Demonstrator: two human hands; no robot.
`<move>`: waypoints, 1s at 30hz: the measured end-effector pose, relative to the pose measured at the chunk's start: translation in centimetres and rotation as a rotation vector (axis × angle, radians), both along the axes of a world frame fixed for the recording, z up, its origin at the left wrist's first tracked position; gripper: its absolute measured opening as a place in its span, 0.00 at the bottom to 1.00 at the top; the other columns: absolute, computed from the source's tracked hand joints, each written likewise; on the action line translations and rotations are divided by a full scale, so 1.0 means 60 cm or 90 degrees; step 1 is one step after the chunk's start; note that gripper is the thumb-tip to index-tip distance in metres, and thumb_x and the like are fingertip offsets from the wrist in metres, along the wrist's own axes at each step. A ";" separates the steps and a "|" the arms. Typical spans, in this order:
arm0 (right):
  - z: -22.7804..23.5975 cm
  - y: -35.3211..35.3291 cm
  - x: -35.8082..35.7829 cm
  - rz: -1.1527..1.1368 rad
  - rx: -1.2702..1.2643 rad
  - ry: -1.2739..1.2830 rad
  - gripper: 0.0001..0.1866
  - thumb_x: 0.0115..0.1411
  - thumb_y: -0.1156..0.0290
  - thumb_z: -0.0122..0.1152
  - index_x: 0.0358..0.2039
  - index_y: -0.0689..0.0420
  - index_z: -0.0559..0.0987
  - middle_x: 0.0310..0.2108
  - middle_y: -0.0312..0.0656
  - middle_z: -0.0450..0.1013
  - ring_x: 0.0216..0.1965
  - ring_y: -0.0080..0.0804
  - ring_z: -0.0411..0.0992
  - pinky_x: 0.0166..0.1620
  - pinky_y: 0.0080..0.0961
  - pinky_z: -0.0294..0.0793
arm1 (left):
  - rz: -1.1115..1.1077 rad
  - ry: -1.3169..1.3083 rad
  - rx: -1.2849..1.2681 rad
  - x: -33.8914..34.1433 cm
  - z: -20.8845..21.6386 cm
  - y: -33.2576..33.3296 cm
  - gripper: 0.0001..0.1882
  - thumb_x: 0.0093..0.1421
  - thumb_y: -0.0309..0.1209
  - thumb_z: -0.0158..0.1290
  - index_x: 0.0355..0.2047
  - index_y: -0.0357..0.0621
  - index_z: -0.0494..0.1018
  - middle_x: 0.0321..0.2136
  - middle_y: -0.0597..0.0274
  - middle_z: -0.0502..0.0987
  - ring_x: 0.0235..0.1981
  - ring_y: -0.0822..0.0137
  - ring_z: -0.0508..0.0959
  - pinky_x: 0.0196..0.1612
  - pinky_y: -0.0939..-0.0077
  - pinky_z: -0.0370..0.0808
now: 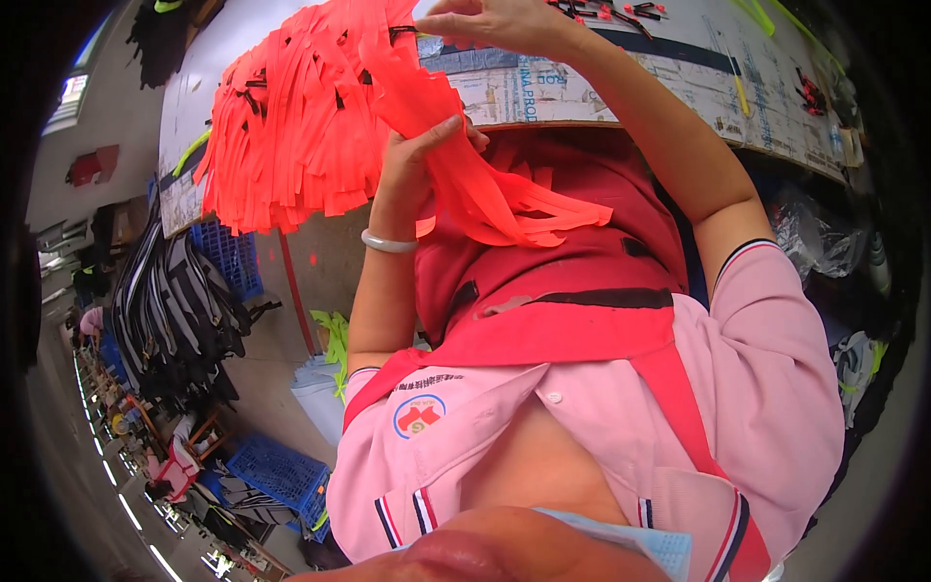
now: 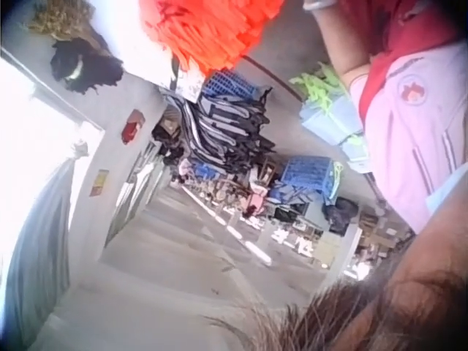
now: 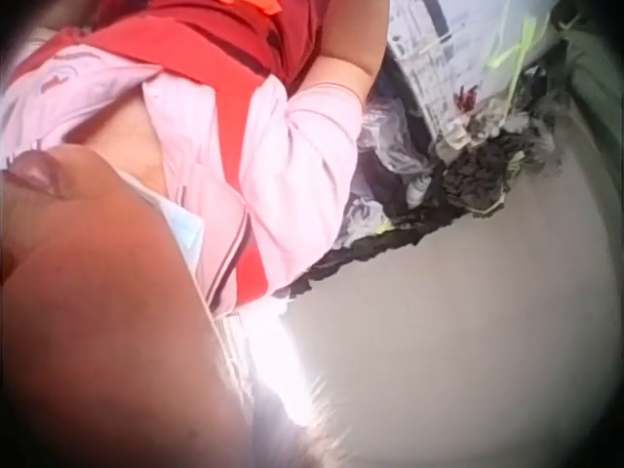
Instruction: Attaching plastic buckles to bright red fabric straps at a workbench.
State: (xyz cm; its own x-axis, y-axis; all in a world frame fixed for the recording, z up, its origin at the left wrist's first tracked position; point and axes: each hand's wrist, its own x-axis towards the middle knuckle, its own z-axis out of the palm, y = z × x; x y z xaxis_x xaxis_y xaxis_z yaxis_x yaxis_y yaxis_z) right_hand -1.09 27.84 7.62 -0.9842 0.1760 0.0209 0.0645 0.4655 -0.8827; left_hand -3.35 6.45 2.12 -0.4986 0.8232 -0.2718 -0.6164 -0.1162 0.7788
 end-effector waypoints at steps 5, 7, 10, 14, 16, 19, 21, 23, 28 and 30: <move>-0.013 -0.006 -0.072 0.087 -0.258 -0.056 0.12 0.58 0.62 0.63 0.35 0.59 0.80 0.30 0.31 0.75 0.32 0.18 0.71 0.36 0.20 0.72 | -0.031 -0.021 0.021 0.016 -0.007 0.020 0.11 0.58 0.26 0.55 0.40 0.36 0.70 0.29 0.56 0.77 0.31 0.61 0.80 0.38 0.67 0.78; -0.017 -0.008 -0.063 0.103 -0.287 -0.010 0.11 0.59 0.65 0.63 0.35 0.59 0.80 0.30 0.31 0.75 0.32 0.18 0.71 0.36 0.19 0.71 | -0.013 -0.036 0.018 0.014 -0.004 0.013 0.12 0.58 0.26 0.55 0.41 0.36 0.69 0.29 0.56 0.77 0.31 0.61 0.80 0.38 0.68 0.78; -0.030 -0.019 -0.030 0.143 -0.307 0.013 0.07 0.60 0.70 0.61 0.32 0.60 0.78 0.29 0.32 0.74 0.31 0.18 0.70 0.36 0.17 0.70 | 0.025 -0.086 0.005 0.010 -0.009 -0.001 0.13 0.58 0.26 0.55 0.41 0.36 0.68 0.30 0.56 0.76 0.32 0.62 0.80 0.39 0.68 0.78; -0.046 -0.055 0.002 0.216 0.083 0.089 0.13 0.60 0.61 0.61 0.35 0.59 0.79 0.33 0.33 0.73 0.33 0.21 0.68 0.38 0.18 0.68 | 0.009 -0.076 0.034 0.004 -0.027 0.002 0.12 0.58 0.25 0.55 0.41 0.37 0.69 0.30 0.56 0.76 0.32 0.62 0.80 0.39 0.69 0.78; -0.033 -0.059 0.002 0.094 0.107 0.121 0.16 0.62 0.57 0.58 0.41 0.57 0.79 0.36 0.38 0.74 0.38 0.24 0.71 0.42 0.21 0.70 | 0.013 -0.089 0.045 0.004 -0.029 0.000 0.11 0.58 0.25 0.55 0.41 0.37 0.69 0.30 0.56 0.76 0.32 0.62 0.80 0.38 0.69 0.78; -0.026 -0.039 -0.019 0.090 0.095 0.180 0.22 0.64 0.53 0.53 0.48 0.56 0.77 0.41 0.44 0.75 0.45 0.32 0.73 0.49 0.27 0.70 | -0.006 -0.064 0.037 0.008 -0.018 0.006 0.12 0.58 0.24 0.56 0.41 0.36 0.69 0.29 0.55 0.78 0.30 0.60 0.80 0.35 0.67 0.80; -0.016 -0.048 -0.013 0.167 0.145 0.102 0.23 0.65 0.52 0.50 0.50 0.56 0.75 0.45 0.45 0.74 0.49 0.35 0.72 0.52 0.29 0.69 | -0.010 -0.049 0.037 0.007 -0.018 0.003 0.11 0.59 0.25 0.55 0.41 0.36 0.69 0.29 0.56 0.76 0.32 0.62 0.79 0.38 0.70 0.78; -0.003 -0.060 -0.004 0.269 0.222 -0.017 0.26 0.66 0.50 0.46 0.53 0.57 0.73 0.51 0.47 0.72 0.51 0.43 0.70 0.56 0.31 0.66 | -0.014 -0.039 0.050 0.005 -0.021 0.002 0.11 0.59 0.25 0.55 0.41 0.36 0.69 0.29 0.57 0.76 0.31 0.62 0.79 0.37 0.70 0.78; -0.025 -0.064 0.009 0.266 0.165 -0.014 0.27 0.64 0.52 0.52 0.57 0.55 0.69 0.54 0.46 0.69 0.55 0.38 0.67 0.57 0.33 0.66 | -0.037 -0.035 0.041 0.004 -0.023 -0.002 0.11 0.58 0.24 0.55 0.41 0.37 0.69 0.29 0.57 0.76 0.31 0.63 0.79 0.36 0.71 0.78; -0.039 -0.058 0.013 0.231 0.108 0.051 0.29 0.62 0.52 0.55 0.60 0.54 0.67 0.56 0.46 0.67 0.56 0.38 0.66 0.57 0.34 0.65 | 0.054 -0.026 0.044 0.004 -0.018 -0.001 0.09 0.57 0.23 0.56 0.38 0.38 0.71 0.27 0.58 0.77 0.25 0.66 0.78 0.30 0.74 0.76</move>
